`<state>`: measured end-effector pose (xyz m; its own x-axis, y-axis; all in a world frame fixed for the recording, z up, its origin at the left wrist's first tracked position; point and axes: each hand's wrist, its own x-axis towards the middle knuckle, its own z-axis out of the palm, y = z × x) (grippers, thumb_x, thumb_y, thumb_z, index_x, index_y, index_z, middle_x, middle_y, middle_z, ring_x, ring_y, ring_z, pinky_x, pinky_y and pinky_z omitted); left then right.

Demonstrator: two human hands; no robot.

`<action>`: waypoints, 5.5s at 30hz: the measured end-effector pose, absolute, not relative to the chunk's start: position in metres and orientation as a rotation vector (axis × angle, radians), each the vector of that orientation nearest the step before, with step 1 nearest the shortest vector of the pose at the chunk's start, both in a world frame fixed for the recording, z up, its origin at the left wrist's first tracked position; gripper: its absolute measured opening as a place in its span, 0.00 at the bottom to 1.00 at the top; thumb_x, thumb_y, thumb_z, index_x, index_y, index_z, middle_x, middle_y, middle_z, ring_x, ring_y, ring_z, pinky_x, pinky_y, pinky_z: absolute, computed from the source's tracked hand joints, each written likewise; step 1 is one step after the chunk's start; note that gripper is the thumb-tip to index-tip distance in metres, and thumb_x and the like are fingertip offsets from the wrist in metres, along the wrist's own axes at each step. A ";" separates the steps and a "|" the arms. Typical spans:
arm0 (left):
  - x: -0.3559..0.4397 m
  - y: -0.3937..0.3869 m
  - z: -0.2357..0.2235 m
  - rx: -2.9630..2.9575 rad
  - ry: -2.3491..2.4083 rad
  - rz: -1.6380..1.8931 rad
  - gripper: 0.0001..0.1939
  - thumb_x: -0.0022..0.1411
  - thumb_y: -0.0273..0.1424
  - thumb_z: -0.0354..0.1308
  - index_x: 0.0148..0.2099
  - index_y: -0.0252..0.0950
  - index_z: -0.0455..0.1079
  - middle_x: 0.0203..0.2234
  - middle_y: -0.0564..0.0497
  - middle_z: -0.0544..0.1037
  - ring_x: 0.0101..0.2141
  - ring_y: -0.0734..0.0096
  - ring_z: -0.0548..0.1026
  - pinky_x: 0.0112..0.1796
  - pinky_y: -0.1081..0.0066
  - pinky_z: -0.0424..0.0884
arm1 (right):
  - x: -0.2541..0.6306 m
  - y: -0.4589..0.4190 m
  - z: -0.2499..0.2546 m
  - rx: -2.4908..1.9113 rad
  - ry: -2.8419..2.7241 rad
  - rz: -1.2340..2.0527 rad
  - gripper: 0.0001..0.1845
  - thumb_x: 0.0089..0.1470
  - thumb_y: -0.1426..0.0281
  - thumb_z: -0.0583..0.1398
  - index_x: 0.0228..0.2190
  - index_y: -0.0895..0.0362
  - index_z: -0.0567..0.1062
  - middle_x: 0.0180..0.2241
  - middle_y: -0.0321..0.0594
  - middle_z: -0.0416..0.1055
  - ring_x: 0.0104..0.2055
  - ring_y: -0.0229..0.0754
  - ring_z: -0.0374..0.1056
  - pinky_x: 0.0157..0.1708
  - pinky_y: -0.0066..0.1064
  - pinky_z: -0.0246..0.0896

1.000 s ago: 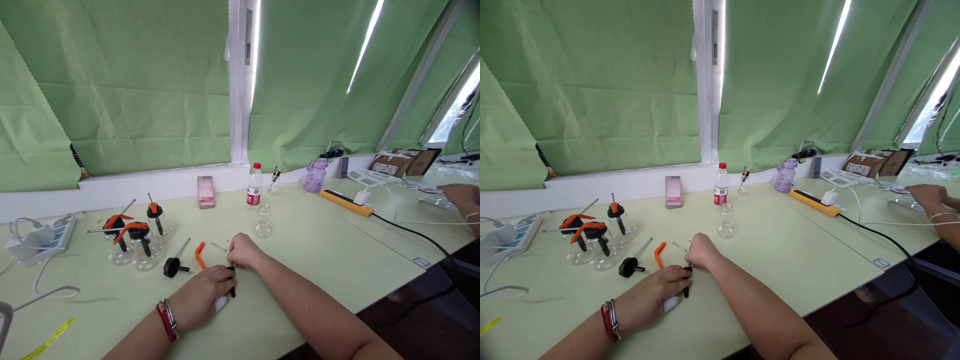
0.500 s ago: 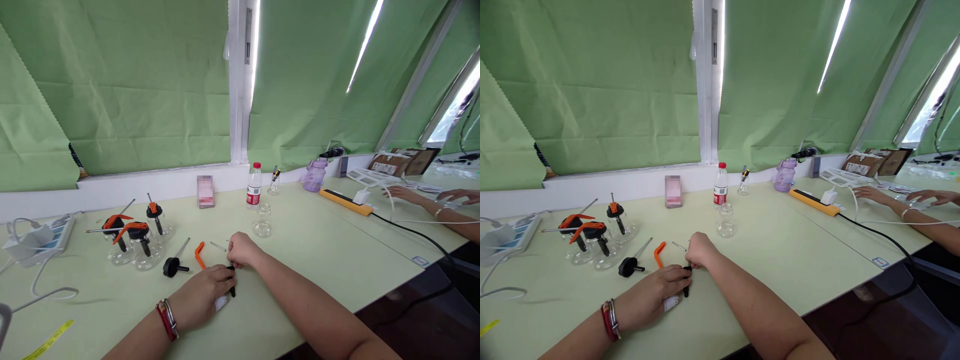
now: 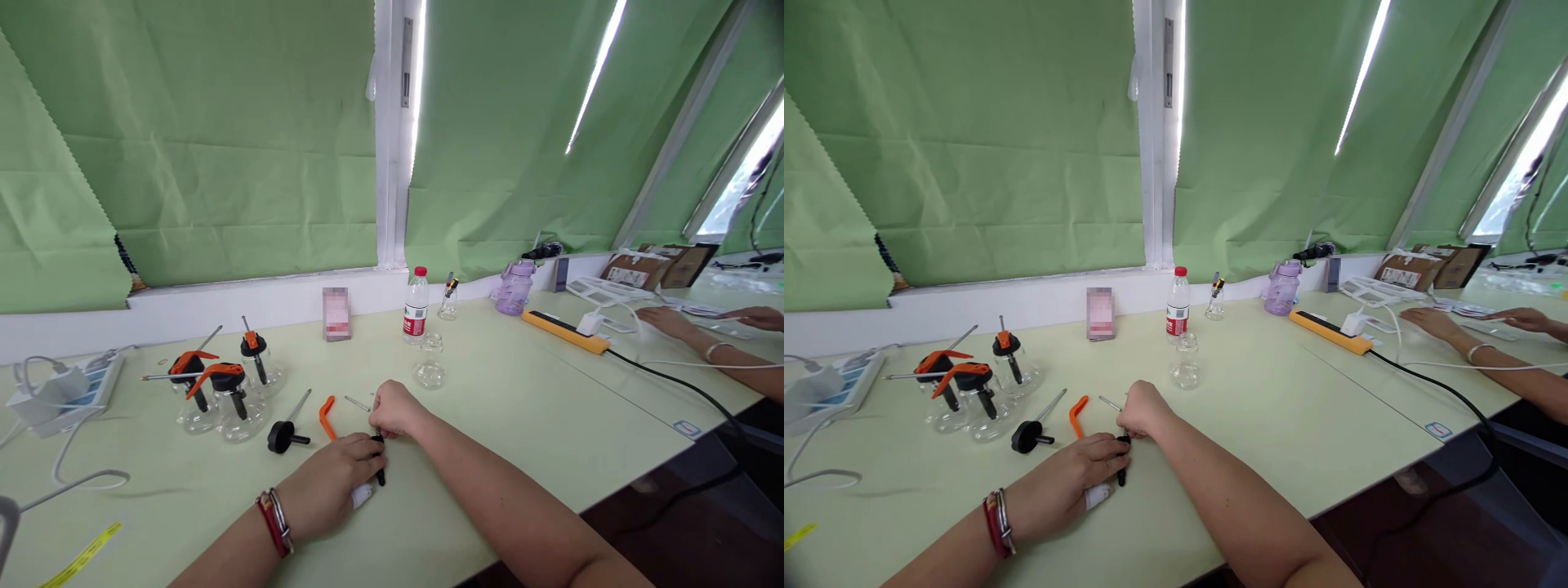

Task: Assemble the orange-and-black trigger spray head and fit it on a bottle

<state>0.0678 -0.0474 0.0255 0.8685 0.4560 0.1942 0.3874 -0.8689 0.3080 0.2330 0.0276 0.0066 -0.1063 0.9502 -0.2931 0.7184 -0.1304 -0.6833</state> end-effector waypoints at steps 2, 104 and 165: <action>0.068 -0.047 0.025 2.777 0.615 0.414 0.18 0.62 0.29 0.49 0.54 0.40 0.65 0.46 0.45 0.73 0.49 0.58 0.68 0.49 0.61 0.66 | 0.235 0.028 0.008 -1.827 -1.823 1.132 0.06 0.32 0.80 0.57 0.18 0.60 0.69 0.12 0.37 0.66 0.15 0.39 0.66 0.15 0.24 0.62; 0.058 -0.043 0.018 2.518 1.361 0.263 0.17 0.56 0.31 0.51 0.49 0.40 0.60 0.31 0.51 0.74 0.31 0.64 0.73 0.27 0.71 0.63 | 0.269 0.028 0.009 -1.384 -1.841 1.187 0.03 0.46 0.71 0.60 0.25 0.58 0.70 0.17 0.31 0.67 0.19 0.33 0.66 0.20 0.22 0.60; 0.050 -0.035 0.018 2.440 1.167 0.376 0.10 0.59 0.29 0.47 0.42 0.39 0.66 0.35 0.49 0.74 0.36 0.65 0.71 0.36 0.68 0.65 | 0.250 0.005 0.011 -1.218 -2.331 0.891 0.06 0.40 0.74 0.58 0.25 0.58 0.74 0.30 0.37 0.71 0.26 0.32 0.62 0.23 0.21 0.54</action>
